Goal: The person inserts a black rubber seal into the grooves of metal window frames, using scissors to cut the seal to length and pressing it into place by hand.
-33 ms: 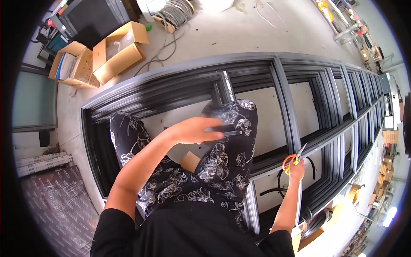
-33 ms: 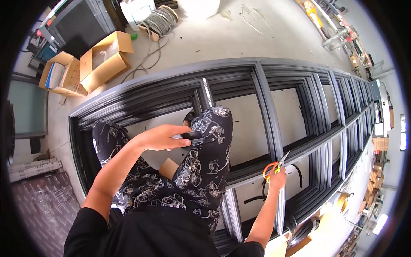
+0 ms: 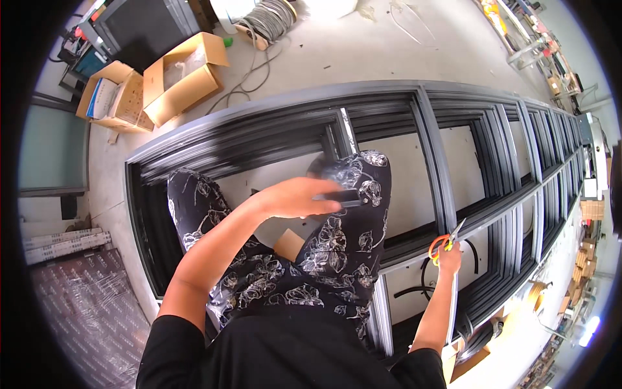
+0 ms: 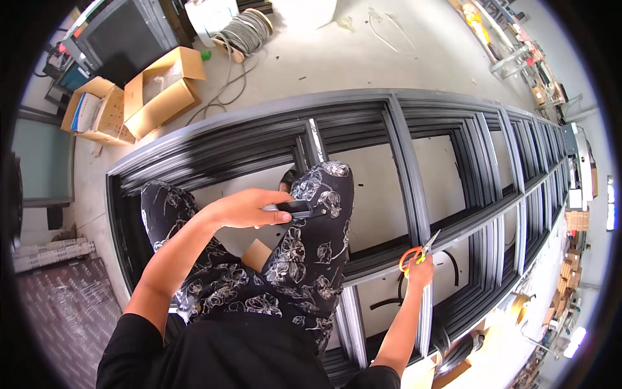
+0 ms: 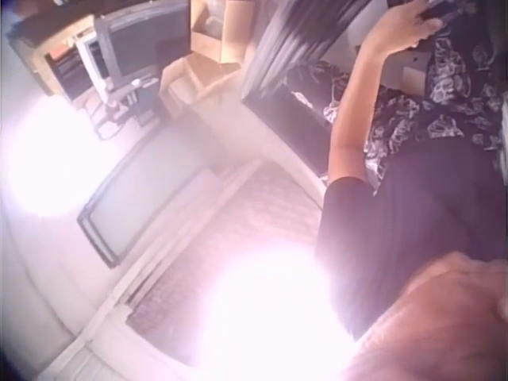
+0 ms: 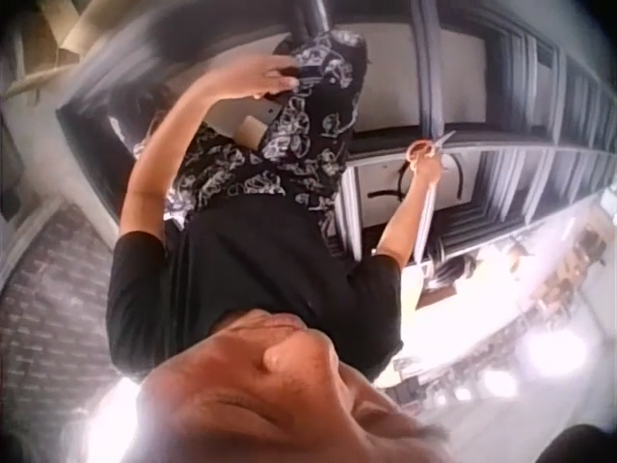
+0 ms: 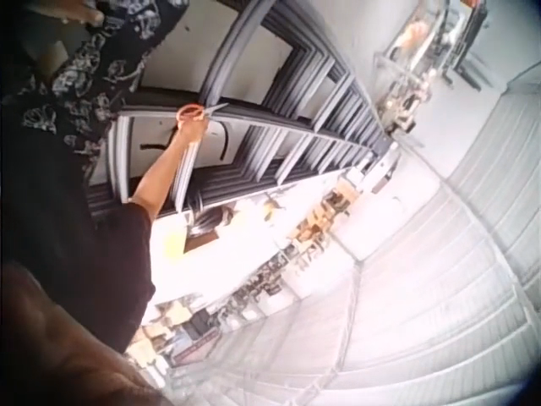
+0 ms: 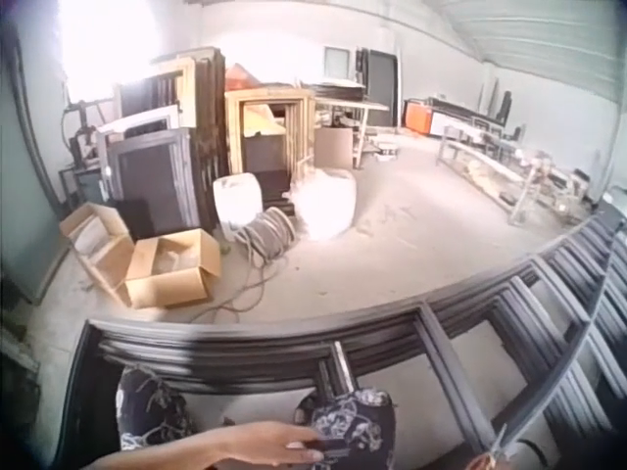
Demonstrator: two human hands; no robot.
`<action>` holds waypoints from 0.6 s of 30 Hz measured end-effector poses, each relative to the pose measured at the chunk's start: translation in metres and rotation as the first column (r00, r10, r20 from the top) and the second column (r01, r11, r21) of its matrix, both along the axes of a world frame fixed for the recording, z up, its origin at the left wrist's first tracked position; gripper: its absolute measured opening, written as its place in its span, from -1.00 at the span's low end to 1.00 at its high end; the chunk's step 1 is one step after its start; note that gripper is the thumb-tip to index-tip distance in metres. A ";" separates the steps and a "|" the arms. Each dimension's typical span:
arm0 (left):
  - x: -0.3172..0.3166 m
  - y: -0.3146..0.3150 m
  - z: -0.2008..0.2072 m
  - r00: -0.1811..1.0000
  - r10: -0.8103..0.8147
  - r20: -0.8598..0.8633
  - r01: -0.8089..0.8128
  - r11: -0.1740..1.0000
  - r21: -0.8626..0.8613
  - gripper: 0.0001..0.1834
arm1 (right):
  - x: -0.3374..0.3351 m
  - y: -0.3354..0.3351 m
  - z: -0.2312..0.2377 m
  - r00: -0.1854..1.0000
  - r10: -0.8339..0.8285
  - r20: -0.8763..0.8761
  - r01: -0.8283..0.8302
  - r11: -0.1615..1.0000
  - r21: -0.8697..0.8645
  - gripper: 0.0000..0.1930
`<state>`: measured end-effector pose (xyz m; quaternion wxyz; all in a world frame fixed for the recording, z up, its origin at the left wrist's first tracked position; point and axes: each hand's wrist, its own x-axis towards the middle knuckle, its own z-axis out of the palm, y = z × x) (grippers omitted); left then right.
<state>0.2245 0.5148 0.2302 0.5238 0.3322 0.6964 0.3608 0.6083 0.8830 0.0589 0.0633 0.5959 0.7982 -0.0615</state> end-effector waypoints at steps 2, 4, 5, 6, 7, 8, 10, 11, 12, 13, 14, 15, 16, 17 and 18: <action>-0.001 0.005 0.008 0.999 -0.033 -0.001 0.033 0.998 -0.058 -0.51 | 0.009 0.009 -0.019 0.994 0.004 -0.109 -0.009 0.999 -0.042 -0.46; -0.002 0.007 0.011 0.993 -0.114 0.002 0.114 0.986 -0.124 -0.54 | 0.018 0.018 -0.034 0.967 -0.027 -0.253 0.006 0.997 -0.082 -0.41; -0.002 0.008 0.013 0.994 -0.108 -0.004 0.106 0.986 -0.127 -0.54 | 0.021 0.020 -0.039 0.960 -0.045 -0.276 0.021 0.996 -0.089 -0.41; -0.002 0.009 0.017 0.990 -0.137 -0.022 0.131 0.976 -0.173 -0.56 | 0.022 0.023 -0.046 0.952 -0.061 -0.301 0.034 0.995 -0.094 -0.40; -0.002 0.007 0.019 0.986 -0.164 -0.033 0.152 0.963 -0.222 -0.58 | 0.020 0.021 -0.048 0.943 -0.075 -0.324 0.044 0.994 -0.104 -0.39; -0.003 0.005 0.018 0.987 -0.160 -0.020 0.152 0.966 -0.210 -0.62 | 0.017 0.021 -0.049 0.950 -0.095 -0.298 0.060 0.990 -0.125 -0.39; -0.006 0.001 0.004 0.997 -0.083 0.002 0.082 0.989 -0.120 -0.64 | 0.025 0.034 -0.057 0.946 -0.135 -0.295 0.090 0.983 -0.160 -0.44; -0.006 0.012 -0.001 0.999 -0.036 0.037 0.036 0.999 0.012 -0.65 | 0.065 0.084 -0.066 0.820 -0.358 -0.446 0.134 0.878 -0.459 -0.53; -0.007 0.004 0.001 0.999 0.014 0.048 -0.013 1.000 -0.025 -0.67 | 0.044 0.067 -0.061 0.692 -0.502 -0.518 0.126 0.791 -0.598 -0.55; -0.008 -0.011 0.003 0.998 0.055 0.041 -0.053 0.997 -0.057 -0.67 | 0.005 0.032 -0.033 0.549 -0.639 -0.539 0.080 0.682 -0.727 -0.57; -0.008 -0.020 0.002 0.989 0.115 0.094 -0.113 0.993 -0.031 -0.66 | -0.037 -0.009 0.012 0.376 -0.630 -0.679 -0.075 0.710 -0.700 -0.60; -0.007 -0.025 0.004 0.976 0.159 0.148 -0.161 0.987 0.003 -0.66 | -0.061 -0.032 0.051 0.338 -0.674 -0.657 -0.178 0.639 -0.748 -0.59; -0.006 -0.028 0.002 0.974 0.169 0.152 -0.181 0.981 0.065 -0.62 | -0.089 -0.062 0.084 0.340 -0.646 -0.684 -0.210 0.656 -0.725 -0.58; -0.007 -0.031 0.005 0.973 0.173 0.151 -0.185 0.980 0.068 -0.62 | -0.113 -0.090 0.108 0.340 -0.617 -0.710 -0.243 0.672 -0.700 -0.56; -0.007 -0.035 0.013 0.972 0.181 0.150 -0.195 0.977 0.085 -0.61 | -0.129 -0.112 0.124 0.408 -0.590 -0.697 -0.327 0.618 -0.715 -0.55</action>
